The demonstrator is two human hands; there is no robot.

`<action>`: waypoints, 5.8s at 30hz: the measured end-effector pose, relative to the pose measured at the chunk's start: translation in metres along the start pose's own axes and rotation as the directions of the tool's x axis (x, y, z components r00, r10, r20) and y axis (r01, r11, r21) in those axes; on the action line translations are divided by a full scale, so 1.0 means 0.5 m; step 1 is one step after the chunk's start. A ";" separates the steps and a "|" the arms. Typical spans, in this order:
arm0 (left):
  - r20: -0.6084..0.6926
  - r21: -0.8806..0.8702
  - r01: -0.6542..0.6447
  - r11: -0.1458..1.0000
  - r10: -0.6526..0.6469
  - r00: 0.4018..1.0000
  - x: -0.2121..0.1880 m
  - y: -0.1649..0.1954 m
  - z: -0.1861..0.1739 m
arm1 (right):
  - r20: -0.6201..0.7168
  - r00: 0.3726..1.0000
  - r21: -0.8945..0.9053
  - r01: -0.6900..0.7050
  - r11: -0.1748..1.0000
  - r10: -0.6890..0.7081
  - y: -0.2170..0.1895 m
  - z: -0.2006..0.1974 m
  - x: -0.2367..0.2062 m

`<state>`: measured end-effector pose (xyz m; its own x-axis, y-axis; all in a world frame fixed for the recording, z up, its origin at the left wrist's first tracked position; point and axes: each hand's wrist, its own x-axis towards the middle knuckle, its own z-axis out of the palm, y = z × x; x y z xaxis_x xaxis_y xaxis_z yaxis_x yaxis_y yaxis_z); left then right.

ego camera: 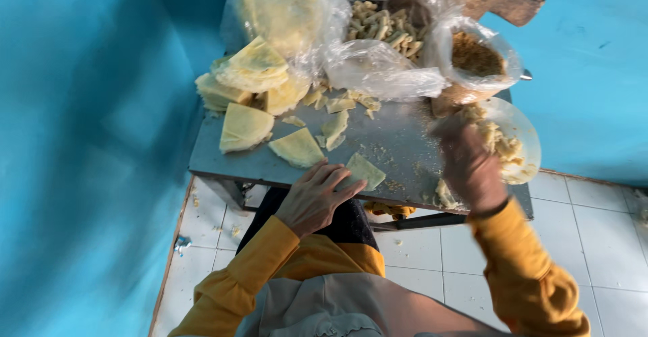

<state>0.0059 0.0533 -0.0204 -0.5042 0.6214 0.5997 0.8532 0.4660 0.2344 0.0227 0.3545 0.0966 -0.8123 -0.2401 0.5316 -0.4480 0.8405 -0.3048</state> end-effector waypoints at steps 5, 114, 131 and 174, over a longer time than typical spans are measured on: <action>0.051 -0.025 -0.007 1.000 0.008 0.999 0.005 0.000 -0.007 | -0.096 0.985 -0.165 -0.156 0.974 0.141 0.167 -0.090 0.163; -0.091 0.223 0.140 0.965 -0.123 0.988 0.059 0.003 0.066 | 0.193 0.950 -0.037 0.259 0.965 -0.247 -0.073 0.187 -0.031; 0.123 0.408 0.209 0.888 -0.281 0.952 0.060 0.064 0.025 | 0.147 0.971 -0.229 0.218 0.949 -0.188 -0.129 0.190 -0.062; -0.458 -0.028 0.264 0.964 -0.247 0.854 -0.038 -0.058 -0.058 | 0.234 0.929 0.522 -0.368 0.770 0.286 -0.193 0.343 0.090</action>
<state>-0.0051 0.0096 -0.0163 -0.5795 0.1269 0.8050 0.6935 0.5957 0.4053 -0.0347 0.1791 0.0143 -0.9702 -0.0963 0.2223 -0.2408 0.4818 -0.8425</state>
